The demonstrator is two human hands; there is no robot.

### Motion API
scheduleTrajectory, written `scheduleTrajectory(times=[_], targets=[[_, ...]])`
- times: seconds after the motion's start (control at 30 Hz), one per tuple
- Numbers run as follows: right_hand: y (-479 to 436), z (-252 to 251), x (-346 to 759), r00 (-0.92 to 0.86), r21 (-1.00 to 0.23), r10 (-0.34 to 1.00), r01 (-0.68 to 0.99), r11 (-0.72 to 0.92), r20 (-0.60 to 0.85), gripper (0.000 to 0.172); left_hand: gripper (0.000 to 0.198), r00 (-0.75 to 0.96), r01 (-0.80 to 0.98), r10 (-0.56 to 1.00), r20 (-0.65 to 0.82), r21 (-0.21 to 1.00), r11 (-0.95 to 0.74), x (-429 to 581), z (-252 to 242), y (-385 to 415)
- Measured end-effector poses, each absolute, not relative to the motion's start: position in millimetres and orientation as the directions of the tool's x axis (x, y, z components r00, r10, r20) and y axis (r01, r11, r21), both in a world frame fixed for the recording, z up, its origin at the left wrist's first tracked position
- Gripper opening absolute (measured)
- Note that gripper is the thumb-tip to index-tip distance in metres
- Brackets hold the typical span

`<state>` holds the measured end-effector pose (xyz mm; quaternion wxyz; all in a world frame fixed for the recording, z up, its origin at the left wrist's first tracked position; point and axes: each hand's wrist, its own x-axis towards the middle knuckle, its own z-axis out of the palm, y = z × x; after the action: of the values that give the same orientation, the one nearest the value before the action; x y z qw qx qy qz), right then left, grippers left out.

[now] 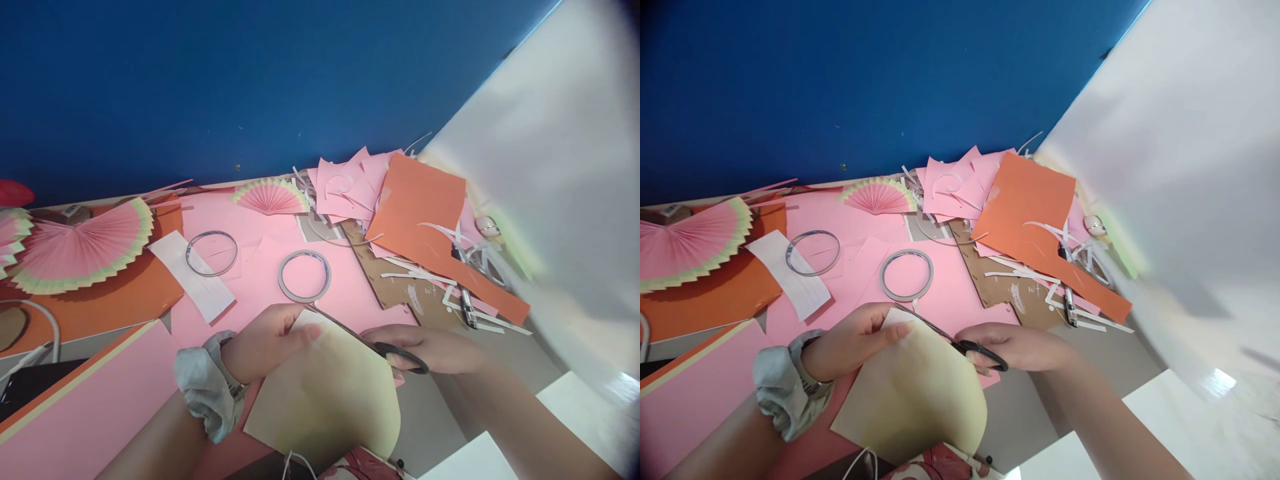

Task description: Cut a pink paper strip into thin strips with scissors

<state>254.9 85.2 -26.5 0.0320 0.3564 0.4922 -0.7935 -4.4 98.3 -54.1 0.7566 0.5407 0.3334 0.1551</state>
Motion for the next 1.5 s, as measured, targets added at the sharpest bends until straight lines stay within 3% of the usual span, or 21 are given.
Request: scheduleTrajectory(times=[0.8, 1.1, 1.3, 1.5], targets=[[83.5, -20.6, 256.8, -0.650, -0.756, 0.391, 0.515, -0.405, -0.652, 0.051, 0.041, 0.693, 0.231, 0.605, -0.392, 0.915, 0.330, -5.6, -51.7, 97.8], [83.9, -20.4, 255.0, -0.700, -0.789, 0.372, 0.488, -0.374, -0.610, 0.052, 0.044, 0.686, 0.263, 0.604, -0.406, 0.912, 0.314, -5.6, -51.0, 99.0], [85.0, -21.8, 255.2, -0.702, -0.785, 0.360, 0.495, -0.374, -0.614, 0.048, 0.040, 0.704, 0.207, 0.587, -0.400, 0.906, 0.369, -6.2, -51.4, 98.9], [89.6, -26.7, 260.8, -0.772, -0.818, 0.315, 0.429, -0.382, -0.552, 0.060, 0.033, 0.735, 0.110, 0.576, -0.357, 0.902, 0.418, -5.1, -47.9, 99.8]])
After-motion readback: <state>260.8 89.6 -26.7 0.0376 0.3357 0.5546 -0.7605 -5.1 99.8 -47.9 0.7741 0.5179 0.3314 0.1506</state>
